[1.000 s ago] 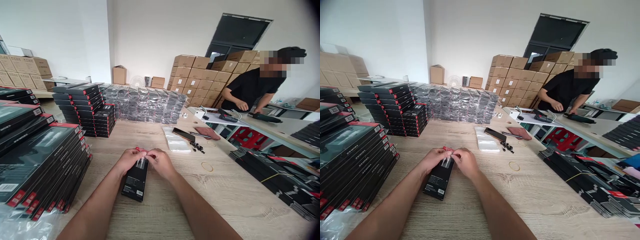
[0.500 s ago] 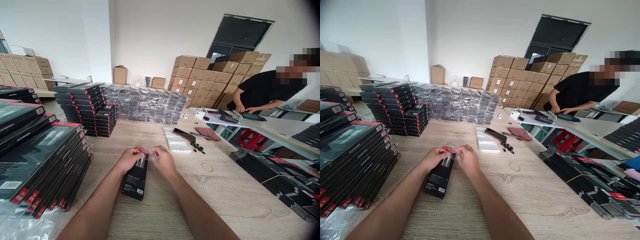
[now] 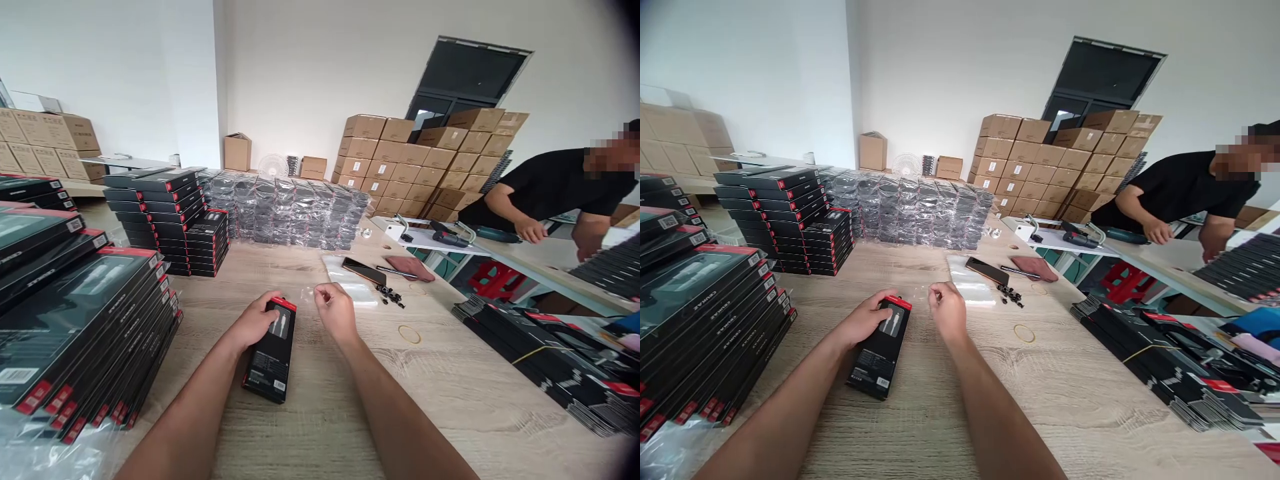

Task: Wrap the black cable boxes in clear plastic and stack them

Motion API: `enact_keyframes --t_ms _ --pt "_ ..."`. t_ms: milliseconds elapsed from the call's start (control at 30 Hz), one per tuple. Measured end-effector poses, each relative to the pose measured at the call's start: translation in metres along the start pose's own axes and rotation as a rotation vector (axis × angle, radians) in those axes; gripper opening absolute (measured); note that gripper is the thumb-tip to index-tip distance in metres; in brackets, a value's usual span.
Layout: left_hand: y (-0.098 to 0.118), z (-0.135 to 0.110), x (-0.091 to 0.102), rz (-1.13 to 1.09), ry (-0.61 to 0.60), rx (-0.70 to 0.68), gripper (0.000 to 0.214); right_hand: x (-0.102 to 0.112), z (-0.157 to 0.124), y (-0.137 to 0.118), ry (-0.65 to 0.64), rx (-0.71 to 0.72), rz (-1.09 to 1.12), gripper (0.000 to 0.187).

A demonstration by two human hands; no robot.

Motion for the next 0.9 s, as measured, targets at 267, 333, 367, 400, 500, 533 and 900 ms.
enact_keyframes --t_ms 267,333,367,400,500,533,900 --pt "-0.018 -0.018 -0.024 -0.231 -0.346 0.280 0.060 -0.018 -0.003 0.000 -0.115 0.099 0.079 0.022" --pt "-0.021 -0.015 -0.028 -0.195 -0.329 0.280 0.057 -0.026 -0.006 -0.004 -0.169 0.101 0.140 0.020" --pt "-0.022 -0.013 -0.028 -0.174 -0.305 0.274 0.055 -0.029 -0.008 -0.006 -0.197 0.095 0.172 0.019" --pt "-0.022 -0.011 -0.028 -0.156 -0.282 0.265 0.052 -0.033 -0.009 -0.007 -0.224 0.089 0.203 0.019" --pt "-0.022 -0.009 -0.026 -0.125 -0.240 0.252 0.047 -0.038 -0.013 -0.006 -0.278 0.068 0.275 0.019" --pt "-0.022 -0.010 -0.027 -0.127 -0.251 0.256 0.047 -0.038 -0.013 -0.005 -0.285 0.062 0.286 0.019" --pt "-0.021 -0.018 -0.041 -0.264 -0.428 0.280 0.052 -0.054 -0.020 -0.013 -0.432 0.110 0.420 0.024"
Point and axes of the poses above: each hand's wrist, its own z-axis towards the middle knuckle, its own x-axis out of the back of the hand, y = z × x, the point moved 10 cm from there along z, towards the middle knuckle, and after that the axes turned 9 degrees about x, right-handed, at the moved point
